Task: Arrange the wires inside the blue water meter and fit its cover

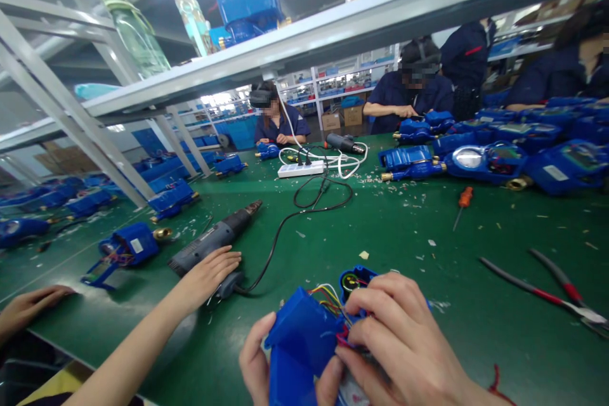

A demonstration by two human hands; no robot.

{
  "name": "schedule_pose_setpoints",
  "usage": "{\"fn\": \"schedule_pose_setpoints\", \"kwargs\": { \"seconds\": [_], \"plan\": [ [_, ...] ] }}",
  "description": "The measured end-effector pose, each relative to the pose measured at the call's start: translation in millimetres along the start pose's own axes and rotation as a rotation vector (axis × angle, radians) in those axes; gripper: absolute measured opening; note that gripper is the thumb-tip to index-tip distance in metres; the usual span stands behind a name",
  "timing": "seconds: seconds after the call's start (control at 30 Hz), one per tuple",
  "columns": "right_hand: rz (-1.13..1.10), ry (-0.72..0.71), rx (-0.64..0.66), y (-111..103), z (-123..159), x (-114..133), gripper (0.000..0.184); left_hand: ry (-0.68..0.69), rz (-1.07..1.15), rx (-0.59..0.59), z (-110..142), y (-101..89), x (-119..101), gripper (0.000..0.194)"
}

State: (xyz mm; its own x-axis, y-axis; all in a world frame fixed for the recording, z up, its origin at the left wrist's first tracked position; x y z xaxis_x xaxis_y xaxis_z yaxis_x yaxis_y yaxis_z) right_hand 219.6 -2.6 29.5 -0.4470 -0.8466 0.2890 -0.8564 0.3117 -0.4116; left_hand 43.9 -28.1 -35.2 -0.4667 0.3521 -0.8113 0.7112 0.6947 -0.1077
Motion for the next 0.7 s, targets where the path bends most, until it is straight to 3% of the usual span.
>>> {"fn": "schedule_pose_setpoints", "kwargs": {
  "seconds": [0.27, 0.43, 0.53, 0.7],
  "plan": [
    [-0.02, 0.046, -0.018, 0.4, 2.2, -1.5, 0.027, 0.007, -0.035, 0.062, -2.0, 1.1, 4.8, 0.077],
    [-0.006, 0.04, -0.027, -0.4, -2.7, -1.0, 0.028, 0.079, 0.003, 0.097, -3.9, 4.6, -1.0, 0.071],
    [-0.003, 0.032, -0.025, -1.5, -5.1, -0.5, 0.028, 0.078, 0.071, 0.197, -26.5, 6.4, -7.5, 0.068],
    [0.002, 0.015, -0.011, -1.6, -4.2, 1.0, 0.03, 0.028, 0.114, 0.261, -90.9, 5.2, -11.5, 0.033]
  ]
}}
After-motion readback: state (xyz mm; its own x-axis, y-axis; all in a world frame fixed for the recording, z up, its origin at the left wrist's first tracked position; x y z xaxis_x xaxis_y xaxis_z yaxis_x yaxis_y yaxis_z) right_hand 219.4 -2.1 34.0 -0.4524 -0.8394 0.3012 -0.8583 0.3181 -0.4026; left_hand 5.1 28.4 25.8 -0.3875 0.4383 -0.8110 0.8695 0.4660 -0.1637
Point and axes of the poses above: each hand's wrist, its own z-axis away from the middle knuckle, its own y-axis out of the palm, x = y × z, the point moved 4 cm from there along -z, towards the middle knuckle, and after that the axes turned 1 degree about -z, right-handed, at the moved point
